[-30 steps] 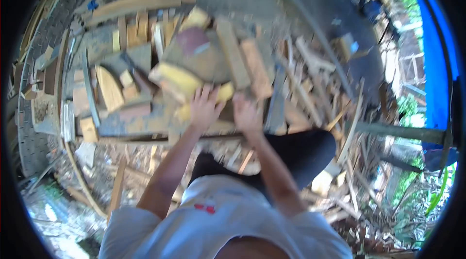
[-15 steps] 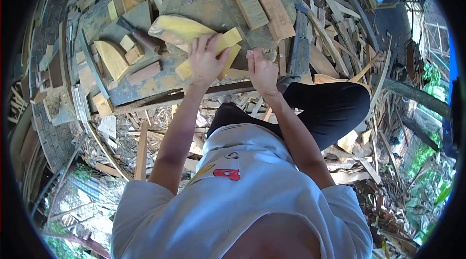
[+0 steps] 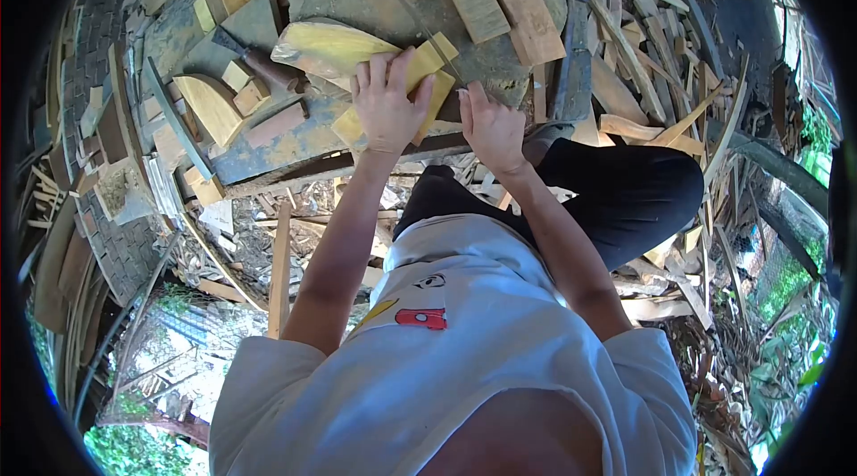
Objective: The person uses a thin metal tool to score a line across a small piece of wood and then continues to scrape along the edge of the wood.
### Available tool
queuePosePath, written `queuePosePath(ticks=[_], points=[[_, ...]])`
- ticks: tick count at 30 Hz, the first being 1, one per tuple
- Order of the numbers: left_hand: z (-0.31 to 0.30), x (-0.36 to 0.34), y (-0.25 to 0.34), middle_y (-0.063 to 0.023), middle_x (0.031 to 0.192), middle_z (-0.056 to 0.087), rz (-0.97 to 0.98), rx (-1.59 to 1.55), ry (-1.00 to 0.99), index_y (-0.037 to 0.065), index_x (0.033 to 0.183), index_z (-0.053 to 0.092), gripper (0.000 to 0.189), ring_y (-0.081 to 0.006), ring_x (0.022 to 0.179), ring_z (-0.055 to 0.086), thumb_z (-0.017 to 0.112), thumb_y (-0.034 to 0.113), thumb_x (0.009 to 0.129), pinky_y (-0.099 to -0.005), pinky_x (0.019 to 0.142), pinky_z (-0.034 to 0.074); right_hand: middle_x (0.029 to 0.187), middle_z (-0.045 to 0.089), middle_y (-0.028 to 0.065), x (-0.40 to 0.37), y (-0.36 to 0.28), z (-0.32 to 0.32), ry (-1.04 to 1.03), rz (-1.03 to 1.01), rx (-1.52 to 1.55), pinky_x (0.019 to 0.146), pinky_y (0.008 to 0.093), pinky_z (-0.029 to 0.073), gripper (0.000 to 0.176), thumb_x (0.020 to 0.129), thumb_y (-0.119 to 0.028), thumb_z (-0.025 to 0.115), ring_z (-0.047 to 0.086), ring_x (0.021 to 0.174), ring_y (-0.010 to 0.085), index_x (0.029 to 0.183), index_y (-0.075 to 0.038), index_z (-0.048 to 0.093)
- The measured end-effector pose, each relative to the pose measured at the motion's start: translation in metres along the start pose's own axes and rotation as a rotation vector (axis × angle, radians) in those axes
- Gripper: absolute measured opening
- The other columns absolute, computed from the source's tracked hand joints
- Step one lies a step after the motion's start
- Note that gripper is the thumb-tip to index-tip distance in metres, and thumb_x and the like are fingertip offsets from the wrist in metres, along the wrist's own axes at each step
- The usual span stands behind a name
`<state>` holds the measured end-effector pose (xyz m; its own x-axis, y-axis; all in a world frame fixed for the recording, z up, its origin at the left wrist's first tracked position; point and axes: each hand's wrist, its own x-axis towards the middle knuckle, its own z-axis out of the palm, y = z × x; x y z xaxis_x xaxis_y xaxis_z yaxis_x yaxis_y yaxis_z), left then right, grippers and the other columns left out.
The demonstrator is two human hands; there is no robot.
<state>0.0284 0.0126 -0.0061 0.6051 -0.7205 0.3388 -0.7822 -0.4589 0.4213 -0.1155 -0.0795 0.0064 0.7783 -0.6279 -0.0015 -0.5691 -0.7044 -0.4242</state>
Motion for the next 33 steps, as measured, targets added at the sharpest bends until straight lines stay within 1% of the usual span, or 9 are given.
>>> queuePosePath(ticks=[6, 8, 12, 20, 23, 26, 28, 30, 33], points=[[-0.002, 0.004, 0.001, -0.0036, 0.101, 0.055, -0.004, 0.069, 0.001, 0.012, 0.114, 0.064, 0.047, -0.0258, 0.092, 0.054, 0.076, 0.034, 0.074, -0.0408, 0.078, 0.043, 0.07, 0.066, 0.0125, -0.005, 0.001, -0.008, 0.026, -0.051, 0.075, 0.048, 0.0403, 0.05, 0.012, 0.096, -0.018, 0.055, 0.065, 0.057, 0.0319, 0.09, -0.007, 0.053], [-0.004, 0.004, 0.004, -0.0054, 0.1, 0.055, 0.016, 0.05, -0.015, 0.014, 0.118, 0.061, 0.048, -0.0276, 0.09, 0.054, 0.075, 0.031, 0.076, -0.0416, 0.078, 0.045, 0.07, 0.065, 0.0128, -0.01, 0.003, -0.012, -0.049, -0.07, 0.018, 0.048, 0.0397, 0.05, 0.013, 0.096, -0.018, 0.055, 0.065, 0.057, 0.032, 0.09, -0.006, 0.052], [-0.005, 0.005, 0.004, -0.0055, 0.099, 0.054, 0.011, 0.066, -0.026, 0.014, 0.116, 0.062, 0.046, -0.0274, 0.09, 0.054, 0.075, 0.032, 0.076, -0.0403, 0.077, 0.044, 0.063, 0.065, 0.0099, -0.01, -0.003, -0.012, -0.052, -0.081, -0.178, 0.045, 0.0387, 0.05, 0.013, 0.096, -0.02, 0.055, 0.065, 0.051, 0.0285, 0.089, -0.009, 0.052], [0.001, 0.004, 0.005, -0.0046, 0.095, 0.054, -0.021, 0.053, 0.023, 0.013, 0.112, 0.062, 0.045, -0.0255, 0.087, 0.054, 0.076, 0.035, 0.075, -0.04, 0.075, 0.043, 0.053, 0.063, 0.0046, 0.021, -0.02, 0.001, -0.008, -0.088, -0.335, 0.041, 0.0348, 0.051, 0.018, 0.095, -0.026, 0.055, 0.066, 0.047, 0.0233, 0.082, -0.014, 0.051], [0.0, 0.002, 0.006, -0.0052, 0.098, 0.054, -0.065, 0.052, 0.015, 0.012, 0.109, 0.064, 0.043, -0.0268, 0.091, 0.053, 0.074, 0.036, 0.075, -0.0409, 0.078, 0.042, 0.053, 0.062, 0.0068, 0.003, -0.016, -0.013, 0.018, -0.12, -0.288, 0.042, 0.0363, 0.051, 0.016, 0.096, -0.025, 0.055, 0.065, 0.047, 0.025, 0.086, -0.012, 0.054], [0.001, 0.005, 0.004, -0.0049, 0.098, 0.054, -0.062, 0.037, 0.037, 0.013, 0.109, 0.064, 0.044, -0.0264, 0.092, 0.053, 0.074, 0.036, 0.074, -0.0409, 0.079, 0.043, 0.053, 0.062, 0.009, -0.028, 0.001, -0.022, -0.112, -0.054, -0.292, 0.043, 0.0382, 0.052, 0.015, 0.096, -0.024, 0.055, 0.065, 0.048, 0.0268, 0.091, -0.01, 0.056], [-0.002, 0.004, 0.006, -0.0044, 0.095, 0.055, -0.029, 0.043, 0.038, 0.014, 0.11, 0.063, 0.044, -0.026, 0.088, 0.054, 0.075, 0.036, 0.075, -0.0401, 0.075, 0.043, 0.054, 0.062, 0.0104, -0.039, 0.002, -0.028, -0.109, -0.031, -0.258, 0.044, 0.0397, 0.052, 0.014, 0.095, -0.023, 0.055, 0.065, 0.048, 0.0281, 0.095, -0.009, 0.058], [-0.002, 0.005, 0.007, -0.0046, 0.095, 0.055, -0.02, 0.043, 0.039, 0.014, 0.11, 0.063, 0.044, -0.0261, 0.089, 0.054, 0.075, 0.035, 0.074, -0.0401, 0.075, 0.043, 0.055, 0.063, 0.0096, -0.031, 0.0, -0.022, -0.118, -0.007, -0.287, 0.043, 0.0386, 0.052, 0.014, 0.096, -0.023, 0.054, 0.066, 0.049, 0.0273, 0.094, -0.009, 0.057], [-0.001, 0.004, 0.008, -0.0047, 0.096, 0.054, -0.04, 0.055, 0.035, 0.014, 0.109, 0.063, 0.041, -0.0257, 0.09, 0.054, 0.073, 0.034, 0.074, -0.04, 0.075, 0.043, 0.054, 0.062, 0.0114, -0.006, -0.011, -0.009, -0.105, -0.071, -0.307, 0.043, 0.0392, 0.051, 0.02, 0.097, -0.024, 0.054, 0.065, 0.049, 0.0284, 0.106, -0.007, 0.059]])
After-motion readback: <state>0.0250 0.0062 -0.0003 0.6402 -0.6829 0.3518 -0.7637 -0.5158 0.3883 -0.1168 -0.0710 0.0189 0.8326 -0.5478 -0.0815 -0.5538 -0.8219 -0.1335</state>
